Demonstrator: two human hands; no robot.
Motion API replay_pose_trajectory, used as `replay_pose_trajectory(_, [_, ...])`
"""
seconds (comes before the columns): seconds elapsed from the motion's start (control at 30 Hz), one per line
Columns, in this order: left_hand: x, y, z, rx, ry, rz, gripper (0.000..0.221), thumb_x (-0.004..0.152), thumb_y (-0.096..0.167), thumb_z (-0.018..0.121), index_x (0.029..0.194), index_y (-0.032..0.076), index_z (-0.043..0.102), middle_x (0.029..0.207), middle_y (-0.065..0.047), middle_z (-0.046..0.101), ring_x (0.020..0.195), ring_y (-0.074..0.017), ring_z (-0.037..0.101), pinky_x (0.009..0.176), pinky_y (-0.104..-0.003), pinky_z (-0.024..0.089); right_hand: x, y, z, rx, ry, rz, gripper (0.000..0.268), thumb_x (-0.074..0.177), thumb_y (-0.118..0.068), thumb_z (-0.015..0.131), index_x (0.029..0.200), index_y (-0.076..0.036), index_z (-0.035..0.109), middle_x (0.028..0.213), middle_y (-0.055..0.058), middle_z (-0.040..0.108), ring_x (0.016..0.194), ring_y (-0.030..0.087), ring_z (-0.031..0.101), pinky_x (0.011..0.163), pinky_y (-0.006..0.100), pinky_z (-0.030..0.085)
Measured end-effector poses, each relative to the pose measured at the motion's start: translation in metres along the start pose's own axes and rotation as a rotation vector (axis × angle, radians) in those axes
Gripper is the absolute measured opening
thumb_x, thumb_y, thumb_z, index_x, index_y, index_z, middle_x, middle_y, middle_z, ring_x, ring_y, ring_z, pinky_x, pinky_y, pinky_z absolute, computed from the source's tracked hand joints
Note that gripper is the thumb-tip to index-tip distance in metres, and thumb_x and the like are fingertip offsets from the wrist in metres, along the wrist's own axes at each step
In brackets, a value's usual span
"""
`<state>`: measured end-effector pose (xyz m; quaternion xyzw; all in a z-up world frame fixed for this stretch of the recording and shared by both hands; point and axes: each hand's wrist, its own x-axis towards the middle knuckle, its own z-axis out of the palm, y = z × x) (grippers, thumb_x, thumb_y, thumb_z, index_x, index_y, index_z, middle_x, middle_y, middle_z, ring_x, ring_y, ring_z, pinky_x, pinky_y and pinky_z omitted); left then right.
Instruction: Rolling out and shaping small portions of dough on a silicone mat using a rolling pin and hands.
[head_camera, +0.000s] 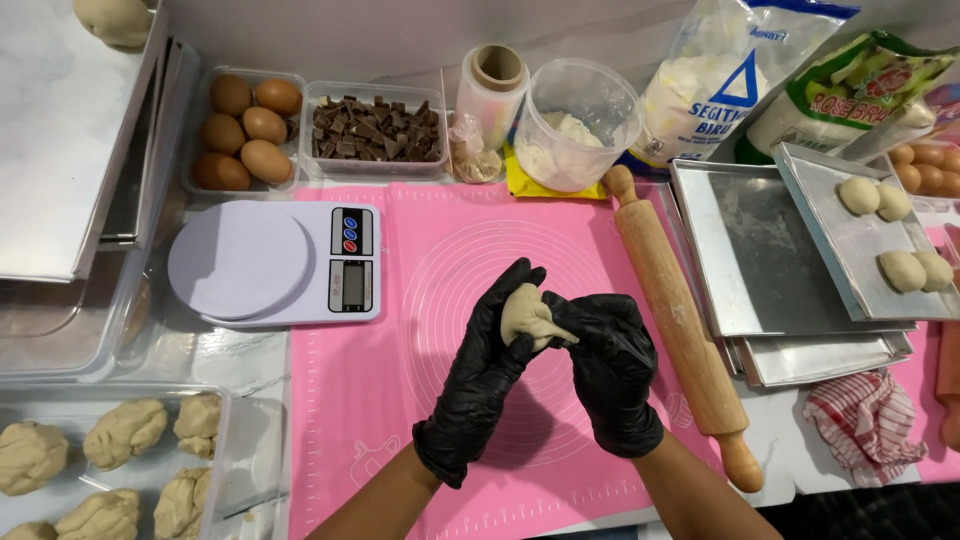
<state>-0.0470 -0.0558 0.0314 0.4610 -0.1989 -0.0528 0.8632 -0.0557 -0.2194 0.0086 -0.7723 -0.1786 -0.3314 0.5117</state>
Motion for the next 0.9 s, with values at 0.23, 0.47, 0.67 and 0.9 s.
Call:
replay_pose_trajectory(0.23, [0.001,0.007,-0.003,0.06,0.029,0.025,0.061,0.103,0.026,0.057,0.156,0.007,0.033,0.16,-0.02,0.04,0.152,-0.0313,0.037,0.125,-0.044,0.031,0.014,-0.011,-0.004,-0.324,-0.167,-0.061,0.024,0.094,-0.019,0.074,0.117,-0.011,0.076,0.115,0.003,0.077,0.098,0.02,0.068,0.092,0.033,0.052])
replay_pose_trajectory(0.47, [0.003,0.002,-0.001,0.161,0.174,-0.117,0.057,0.096,0.025,0.063,0.148,0.01,0.046,0.153,-0.012,0.052,0.145,-0.0264,0.047,0.12,-0.041,0.04,0.013,-0.012,0.012,-0.241,-0.107,-0.077,0.022,0.086,0.01,0.07,0.094,-0.01,0.073,0.094,0.005,0.072,0.084,0.021,0.066,0.074,0.031,0.056])
replay_pose_trajectory(0.67, [0.008,0.017,0.0,0.047,0.289,-0.143,0.047,0.095,0.016,0.064,0.14,0.011,0.055,0.145,-0.01,0.06,0.132,-0.0295,0.061,0.111,-0.039,0.051,0.006,0.0,0.01,0.058,-0.223,0.0,0.017,0.097,-0.01,0.068,0.113,-0.009,0.075,0.111,0.01,0.074,0.103,0.026,0.071,0.084,0.034,0.062])
replay_pose_trajectory(0.9, [0.01,0.015,0.001,-0.025,0.32,-0.224,0.054,0.09,0.021,0.069,0.141,0.011,0.055,0.146,-0.01,0.06,0.126,-0.034,0.069,0.103,-0.043,0.058,0.007,-0.005,0.01,0.366,-0.219,0.6,0.037,0.072,0.009,0.085,0.106,-0.006,0.082,0.107,0.012,0.079,0.103,0.025,0.076,0.086,0.031,0.065])
